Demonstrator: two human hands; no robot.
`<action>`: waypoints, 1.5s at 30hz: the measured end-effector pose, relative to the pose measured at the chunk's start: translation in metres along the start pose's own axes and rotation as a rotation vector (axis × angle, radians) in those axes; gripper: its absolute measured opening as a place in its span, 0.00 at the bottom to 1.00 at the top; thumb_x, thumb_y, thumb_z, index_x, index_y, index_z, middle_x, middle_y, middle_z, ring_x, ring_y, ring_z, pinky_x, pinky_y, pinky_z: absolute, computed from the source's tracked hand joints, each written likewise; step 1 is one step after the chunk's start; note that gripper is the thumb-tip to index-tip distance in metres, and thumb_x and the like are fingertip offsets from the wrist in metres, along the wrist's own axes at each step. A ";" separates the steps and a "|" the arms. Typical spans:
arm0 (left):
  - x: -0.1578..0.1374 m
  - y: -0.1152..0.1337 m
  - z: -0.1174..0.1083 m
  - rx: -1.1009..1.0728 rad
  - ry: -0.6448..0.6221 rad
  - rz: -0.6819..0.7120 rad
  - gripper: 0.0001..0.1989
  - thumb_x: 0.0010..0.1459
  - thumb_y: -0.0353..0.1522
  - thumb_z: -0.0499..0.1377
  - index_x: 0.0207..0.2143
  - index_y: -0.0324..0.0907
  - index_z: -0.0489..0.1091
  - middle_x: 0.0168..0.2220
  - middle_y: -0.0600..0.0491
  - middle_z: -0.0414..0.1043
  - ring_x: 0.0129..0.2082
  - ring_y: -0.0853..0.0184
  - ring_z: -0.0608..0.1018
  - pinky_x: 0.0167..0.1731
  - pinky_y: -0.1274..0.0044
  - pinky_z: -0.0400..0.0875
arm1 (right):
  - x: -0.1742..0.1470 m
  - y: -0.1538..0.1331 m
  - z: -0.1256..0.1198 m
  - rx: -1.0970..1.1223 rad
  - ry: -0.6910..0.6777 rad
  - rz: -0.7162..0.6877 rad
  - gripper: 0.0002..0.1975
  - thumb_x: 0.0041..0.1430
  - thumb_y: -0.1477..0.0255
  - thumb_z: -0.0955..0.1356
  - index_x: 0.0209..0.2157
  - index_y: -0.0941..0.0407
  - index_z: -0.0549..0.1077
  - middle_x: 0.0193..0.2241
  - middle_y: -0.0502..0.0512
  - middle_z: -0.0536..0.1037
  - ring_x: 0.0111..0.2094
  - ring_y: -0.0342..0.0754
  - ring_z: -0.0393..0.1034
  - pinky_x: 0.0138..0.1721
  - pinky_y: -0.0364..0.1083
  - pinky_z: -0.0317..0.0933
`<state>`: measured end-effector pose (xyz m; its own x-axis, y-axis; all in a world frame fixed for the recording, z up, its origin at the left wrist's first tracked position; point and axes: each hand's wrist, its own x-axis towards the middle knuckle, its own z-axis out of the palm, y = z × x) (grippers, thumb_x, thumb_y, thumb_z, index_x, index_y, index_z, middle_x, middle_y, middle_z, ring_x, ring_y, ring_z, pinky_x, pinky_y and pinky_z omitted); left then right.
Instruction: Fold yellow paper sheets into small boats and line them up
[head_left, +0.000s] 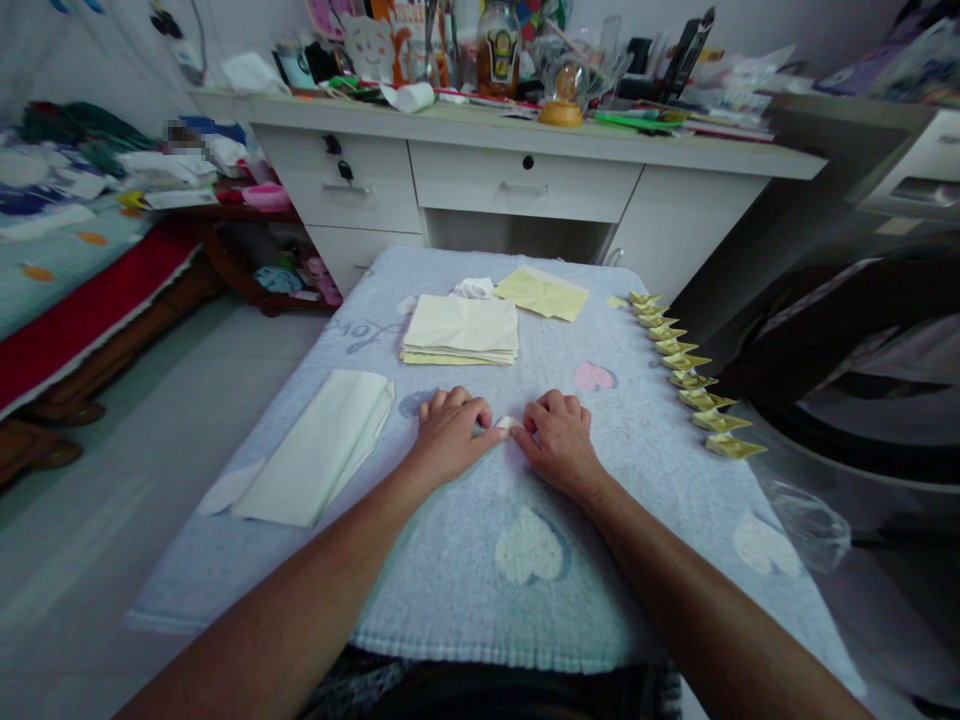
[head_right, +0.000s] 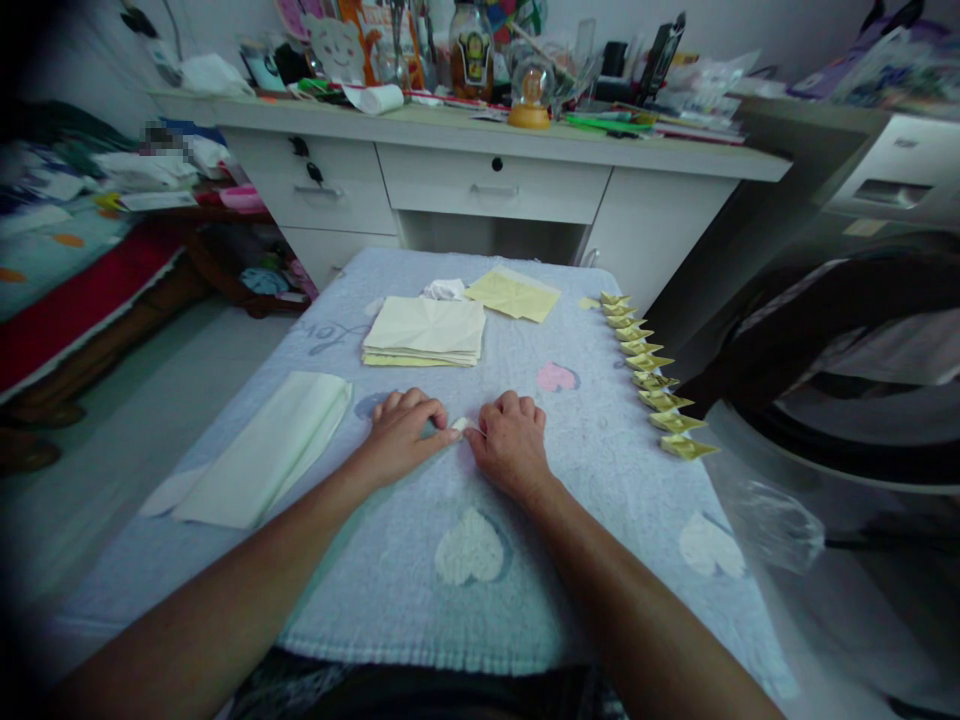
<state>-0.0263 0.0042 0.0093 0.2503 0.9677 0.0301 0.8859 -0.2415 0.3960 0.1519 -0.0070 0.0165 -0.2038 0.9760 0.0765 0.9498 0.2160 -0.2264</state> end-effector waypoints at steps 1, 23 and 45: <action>0.000 0.001 0.002 0.009 0.023 0.001 0.14 0.54 0.47 0.59 0.34 0.46 0.71 0.40 0.52 0.66 0.44 0.58 0.65 0.43 0.68 0.57 | 0.000 0.000 0.000 -0.004 -0.006 0.001 0.15 0.60 0.57 0.64 0.33 0.54 0.73 0.40 0.57 0.68 0.43 0.55 0.58 0.41 0.51 0.51; 0.002 0.005 0.008 -0.138 0.015 0.189 0.12 0.59 0.33 0.56 0.43 0.53 0.76 0.42 0.53 0.70 0.44 0.61 0.67 0.45 0.68 0.59 | -0.002 0.010 0.003 0.035 0.048 0.005 0.13 0.61 0.60 0.63 0.39 0.55 0.70 0.45 0.59 0.66 0.45 0.56 0.57 0.46 0.54 0.51; 0.002 0.005 0.006 -0.145 -0.030 0.170 0.15 0.58 0.31 0.55 0.45 0.53 0.75 0.44 0.52 0.68 0.46 0.61 0.66 0.47 0.68 0.59 | 0.004 0.019 0.007 0.130 -0.008 0.004 0.18 0.58 0.68 0.64 0.50 0.54 0.63 0.52 0.58 0.66 0.52 0.54 0.56 0.53 0.53 0.48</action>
<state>-0.0194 0.0045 0.0053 0.4046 0.9109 0.0809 0.7652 -0.3857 0.5156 0.1675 0.0012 0.0054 -0.2026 0.9769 0.0676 0.9117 0.2133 -0.3510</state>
